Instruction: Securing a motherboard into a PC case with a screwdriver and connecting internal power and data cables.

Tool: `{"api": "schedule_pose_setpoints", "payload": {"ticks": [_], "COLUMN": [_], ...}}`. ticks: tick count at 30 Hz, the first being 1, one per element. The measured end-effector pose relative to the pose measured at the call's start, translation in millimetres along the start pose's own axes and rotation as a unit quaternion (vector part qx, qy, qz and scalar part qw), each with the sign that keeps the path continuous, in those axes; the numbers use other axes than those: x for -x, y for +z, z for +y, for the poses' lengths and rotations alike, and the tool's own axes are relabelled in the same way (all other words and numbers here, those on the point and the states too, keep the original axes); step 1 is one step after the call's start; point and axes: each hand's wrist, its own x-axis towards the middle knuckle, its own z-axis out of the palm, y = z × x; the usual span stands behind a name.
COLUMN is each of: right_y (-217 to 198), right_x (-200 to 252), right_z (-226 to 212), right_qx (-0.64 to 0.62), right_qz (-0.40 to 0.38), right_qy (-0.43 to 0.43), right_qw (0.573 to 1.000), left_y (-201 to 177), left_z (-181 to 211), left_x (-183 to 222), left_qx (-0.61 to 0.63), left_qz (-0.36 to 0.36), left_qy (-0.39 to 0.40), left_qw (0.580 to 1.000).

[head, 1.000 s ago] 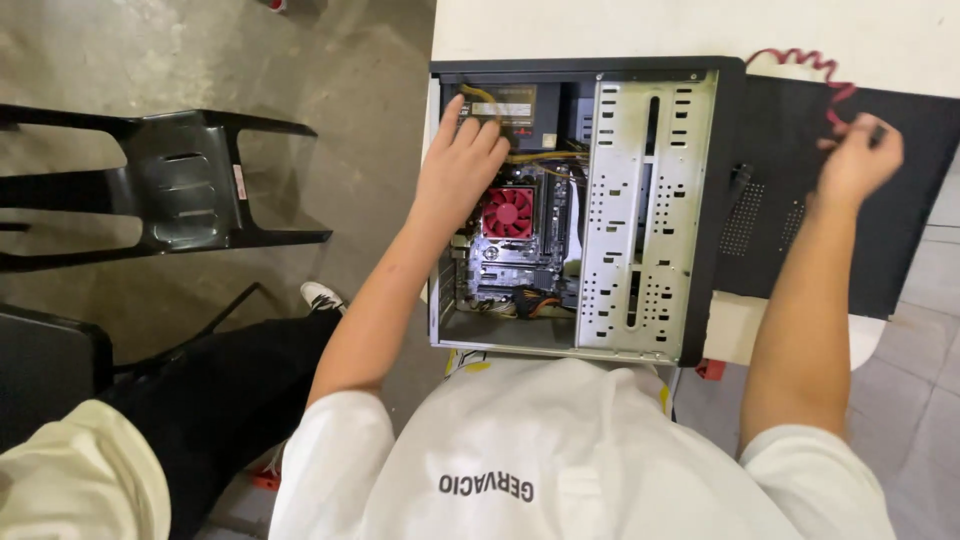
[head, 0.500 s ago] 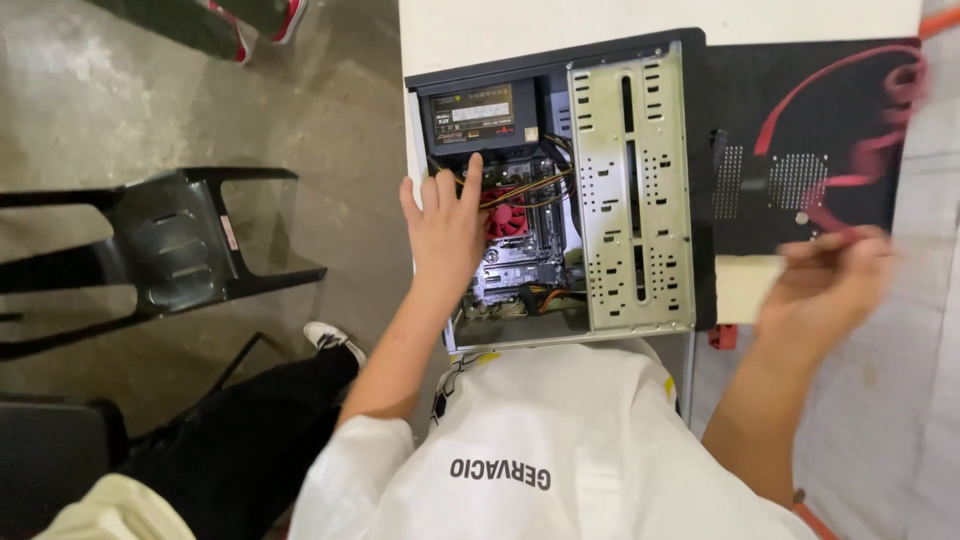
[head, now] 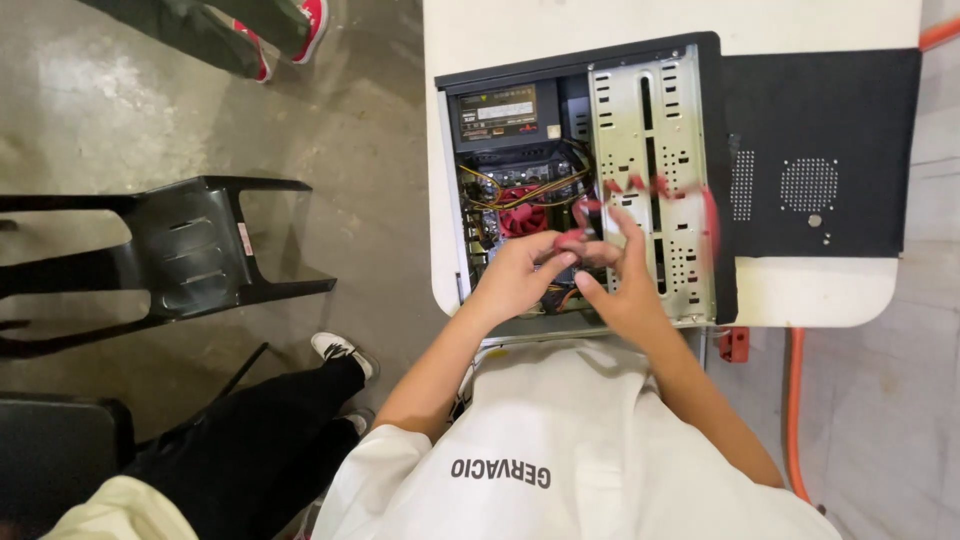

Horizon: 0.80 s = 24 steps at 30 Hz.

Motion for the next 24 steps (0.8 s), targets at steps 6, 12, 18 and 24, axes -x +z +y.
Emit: {"api": "schedule_pose_setpoints", "payload": {"ticks": [6,12,18,24], "right_y": [-63.1,-117.5,-120.3,-111.1], "right_x": [-12.7,29.4,52.2,29.3], "right_z": [17.3,15.7,-6.9,-13.3], "right_qx": [0.084,-0.209,-0.563,-0.362], "right_qz": [0.095,-0.035,-0.032,0.075], "right_qy": [0.008,-0.131,-0.01,0.085], "right_qw": [0.992,0.969,0.826,0.925], "left_y": [-8.7,-17.2,-8.8,-1.0], "left_z": [-5.4,-7.1,-40.8,-28.9], "left_x": [4.7,1.1,-18.2,-20.8], "left_qx": [-0.056,0.024,0.097,0.155], "left_qz": [0.013,-0.007,-0.002,0.031], "left_qy": [0.01,-0.055,-0.112,-0.132], "left_qw": [0.998,0.998,0.989,0.979]}}
